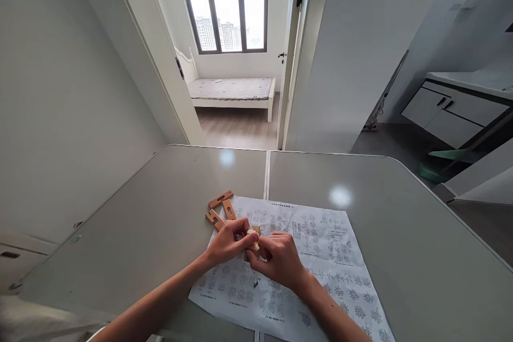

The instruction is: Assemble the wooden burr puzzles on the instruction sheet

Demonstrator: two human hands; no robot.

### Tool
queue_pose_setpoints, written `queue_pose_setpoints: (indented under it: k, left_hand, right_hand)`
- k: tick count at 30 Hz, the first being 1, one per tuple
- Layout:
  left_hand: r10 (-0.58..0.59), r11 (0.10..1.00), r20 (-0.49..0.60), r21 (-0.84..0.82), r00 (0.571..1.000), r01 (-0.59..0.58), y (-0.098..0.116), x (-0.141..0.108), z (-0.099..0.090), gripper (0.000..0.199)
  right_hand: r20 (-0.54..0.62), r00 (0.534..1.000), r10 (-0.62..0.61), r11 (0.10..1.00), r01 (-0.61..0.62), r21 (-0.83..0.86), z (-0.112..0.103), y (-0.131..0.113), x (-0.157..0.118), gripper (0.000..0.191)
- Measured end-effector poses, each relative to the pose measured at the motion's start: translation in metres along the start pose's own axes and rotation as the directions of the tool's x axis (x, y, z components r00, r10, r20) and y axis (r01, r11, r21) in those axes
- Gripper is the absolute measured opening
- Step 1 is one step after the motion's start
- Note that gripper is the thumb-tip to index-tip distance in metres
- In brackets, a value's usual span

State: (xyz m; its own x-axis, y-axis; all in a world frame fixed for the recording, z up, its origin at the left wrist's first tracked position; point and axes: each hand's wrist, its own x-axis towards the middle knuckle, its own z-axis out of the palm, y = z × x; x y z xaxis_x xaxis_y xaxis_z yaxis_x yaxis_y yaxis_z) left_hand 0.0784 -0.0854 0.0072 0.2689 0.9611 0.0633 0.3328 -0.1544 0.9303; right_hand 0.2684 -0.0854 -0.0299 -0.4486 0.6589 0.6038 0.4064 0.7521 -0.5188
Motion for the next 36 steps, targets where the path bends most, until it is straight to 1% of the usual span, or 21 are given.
queue_pose_setpoints:
  k: [3, 7, 9, 11, 14, 17, 21, 23, 29, 32, 36]
  left_hand:
    - [-0.014, 1.0, -0.052, 0.011, 0.999, 0.014, -0.003, 0.0, 0.005, 0.047]
    - [-0.027, 1.0, -0.055, 0.0, 0.998, 0.027, -0.007, 0.0, 0.007, 0.047]
    - [-0.028, 1.0, -0.021, -0.007, 0.999, 0.028, -0.007, 0.0, 0.006, 0.047]
    - [-0.027, 0.999, 0.039, -0.025, 0.999, 0.028, -0.005, 0.0, 0.004, 0.045]
    - [-0.016, 0.995, 0.114, -0.092, 0.993, 0.027, -0.002, -0.001, 0.001, 0.043]
    - [0.002, 0.981, 0.156, -0.19, 0.988, 0.028, 0.0, 0.0, 0.0, 0.044]
    - [-0.032, 0.955, 0.186, -0.286, 0.982, 0.086, -0.002, 0.001, -0.001, 0.048]
    - [-0.05, 0.943, 0.187, -0.316, 0.981, 0.108, -0.003, 0.001, -0.002, 0.048]
    - [-0.114, 0.903, 0.176, -0.392, 0.978, 0.175, -0.005, 0.004, -0.002, 0.046]
    - [-0.108, 0.889, 0.161, -0.426, 0.981, 0.167, -0.005, 0.004, 0.0, 0.044]
    - [-0.086, 0.891, 0.13, -0.434, 0.988, 0.135, -0.004, 0.004, 0.001, 0.043]
  right_hand:
    - [-0.019, 1.0, 0.003, 1.0, -0.003, -0.024, 0.001, -0.001, 0.0, 0.04]
    - [-0.02, 1.0, -0.011, 0.999, 0.01, -0.032, 0.002, -0.002, 0.0, 0.04]
    - [-0.02, 1.0, -0.02, 0.999, 0.019, -0.027, 0.001, -0.003, 0.0, 0.04]
    - [-0.014, 1.0, -0.018, 1.0, 0.018, -0.018, 0.0, -0.004, 0.0, 0.041]
    - [-0.008, 1.0, 0.012, 1.0, -0.012, -0.001, -0.003, -0.005, 0.001, 0.042]
    - [-0.027, 0.997, 0.075, 0.997, -0.074, 0.03, -0.005, -0.004, 0.002, 0.043]
    - [-0.044, 0.992, 0.12, 0.991, -0.118, 0.059, -0.007, -0.004, 0.004, 0.042]
    - [-0.04, 0.994, 0.104, 0.993, -0.102, 0.056, -0.008, -0.005, 0.005, 0.042]
    - [-0.043, 0.998, -0.048, 0.999, 0.049, 0.017, -0.008, -0.01, 0.007, 0.041]
    - [-0.025, 0.996, -0.085, 0.996, 0.085, 0.005, -0.008, -0.011, 0.005, 0.04]
    - [0.016, 0.995, -0.097, 0.995, 0.096, 0.029, -0.006, -0.011, 0.003, 0.039]
